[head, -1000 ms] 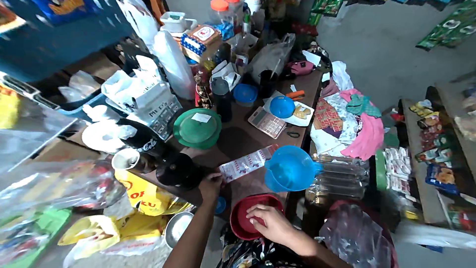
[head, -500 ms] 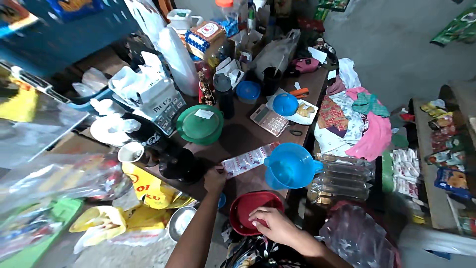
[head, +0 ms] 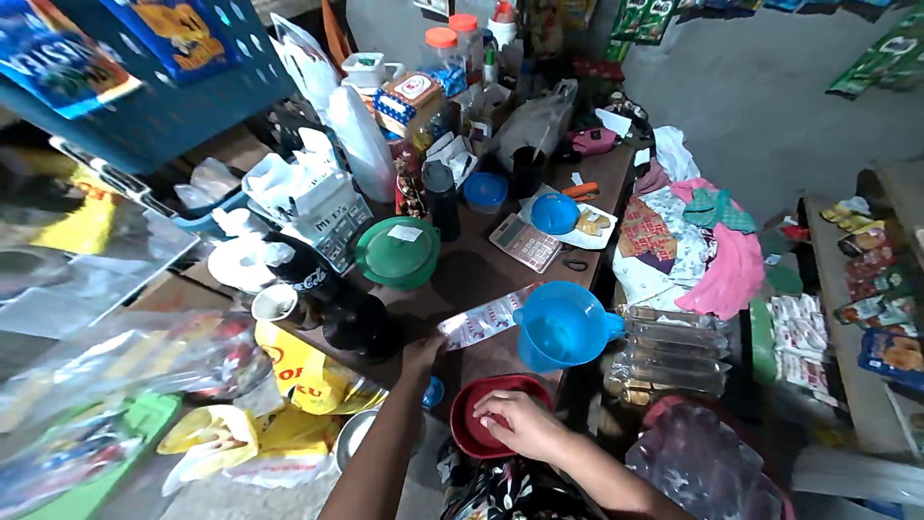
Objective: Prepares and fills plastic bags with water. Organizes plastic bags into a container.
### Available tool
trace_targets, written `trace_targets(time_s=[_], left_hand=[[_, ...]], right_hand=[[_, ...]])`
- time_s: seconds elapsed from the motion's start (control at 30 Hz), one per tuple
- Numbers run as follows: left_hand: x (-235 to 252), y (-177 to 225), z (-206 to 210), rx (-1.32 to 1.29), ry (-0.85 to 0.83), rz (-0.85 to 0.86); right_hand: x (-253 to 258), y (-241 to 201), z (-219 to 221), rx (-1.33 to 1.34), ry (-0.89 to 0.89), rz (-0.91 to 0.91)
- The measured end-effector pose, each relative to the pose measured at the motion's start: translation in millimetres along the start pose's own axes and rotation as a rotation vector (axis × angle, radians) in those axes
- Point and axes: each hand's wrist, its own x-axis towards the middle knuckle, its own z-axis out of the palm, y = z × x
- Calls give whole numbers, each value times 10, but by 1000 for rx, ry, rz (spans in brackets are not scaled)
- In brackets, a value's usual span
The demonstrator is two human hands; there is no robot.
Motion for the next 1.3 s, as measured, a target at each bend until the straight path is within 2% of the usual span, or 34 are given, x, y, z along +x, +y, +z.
trace_targets(time_s=[0.2,0.37,0.5,0.73,0.83,1.0,1.2,1.3], left_hand=[[14,-79,-10,74,-66,11],[10,-50,-29,130,-71,216],[84,-157,-47,53,-51,276],[166,-95,-67,242,-20,58],[186,-77,-61,324,-12,72],[188,24,-18,609,56,39],[137,112,73,707,69,7],[124,96,41,709,68,48]], right_hand=[[-53,47,67,5,-74,45],[22,40,-27,-7,-36,8],[164,97,-26,-30,13,-72],[391,104,-15,-26,-51,-16],[489,91,-50,-33,-87,26],[663,111,-91,-43,-73,87],[862,160,-138,-81,-72,225],[982,151,-135,-156,-31,300]])
